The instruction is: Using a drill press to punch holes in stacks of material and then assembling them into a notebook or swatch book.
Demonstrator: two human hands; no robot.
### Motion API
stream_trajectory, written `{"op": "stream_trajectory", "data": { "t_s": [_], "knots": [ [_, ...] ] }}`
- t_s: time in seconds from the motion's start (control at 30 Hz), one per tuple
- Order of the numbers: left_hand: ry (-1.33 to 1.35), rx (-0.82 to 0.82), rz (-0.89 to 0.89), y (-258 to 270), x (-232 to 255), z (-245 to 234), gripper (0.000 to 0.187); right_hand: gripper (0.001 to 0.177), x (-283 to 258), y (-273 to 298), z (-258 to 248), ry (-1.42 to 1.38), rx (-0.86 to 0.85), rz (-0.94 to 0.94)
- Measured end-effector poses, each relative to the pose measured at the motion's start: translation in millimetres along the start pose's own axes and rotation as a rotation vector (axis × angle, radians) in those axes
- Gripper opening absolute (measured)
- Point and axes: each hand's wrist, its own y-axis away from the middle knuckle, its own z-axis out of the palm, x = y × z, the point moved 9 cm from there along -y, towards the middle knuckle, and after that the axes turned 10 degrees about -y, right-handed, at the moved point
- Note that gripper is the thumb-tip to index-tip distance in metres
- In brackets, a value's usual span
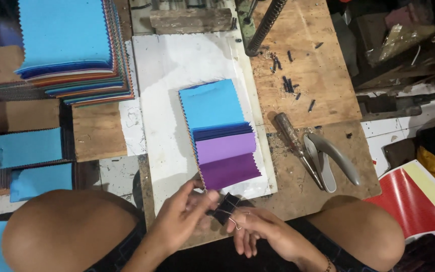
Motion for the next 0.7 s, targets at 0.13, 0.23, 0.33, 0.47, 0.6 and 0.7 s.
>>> {"op": "stream_trajectory", "data": {
  "t_s": [0.13, 0.23, 0.33, 0.47, 0.6, 0.7],
  "knots": [
    [-0.299, 0.175, 0.042, -0.9, 13.7, -20.0, 0.051, 0.038, 2.1, -2.0, -1.4, 0.025, -0.039, -0.145],
    [-0.356, 0.188, 0.048, -3.7, 22.3, -26.4, 0.055, 0.034, 1.6, -3.7, 2.9, 0.025, -0.030, -0.190],
    [-0.340, 0.163, 0.039, -6.8, 22.5, -26.3, 0.046, 0.030, -0.1, -4.6, 9.5, 0.059, -0.007, -0.182],
    [-0.267, 0.153, 0.094, -20.4, 8.9, -25.7, 0.044, 0.027, -0.3, -7.6, 11.1, 0.145, 0.047, -0.107],
    [-0.193, 0.175, 0.119, -20.3, 14.0, -26.2, 0.048, 0.026, 2.9, -13.9, 10.5, 0.136, 0.065, -0.147],
    [-0.149, 0.180, 0.077, -21.8, 11.3, -26.4, 0.045, 0.027, 4.1, -15.1, 9.7, 0.081, 0.079, -0.146]
  ]
}}
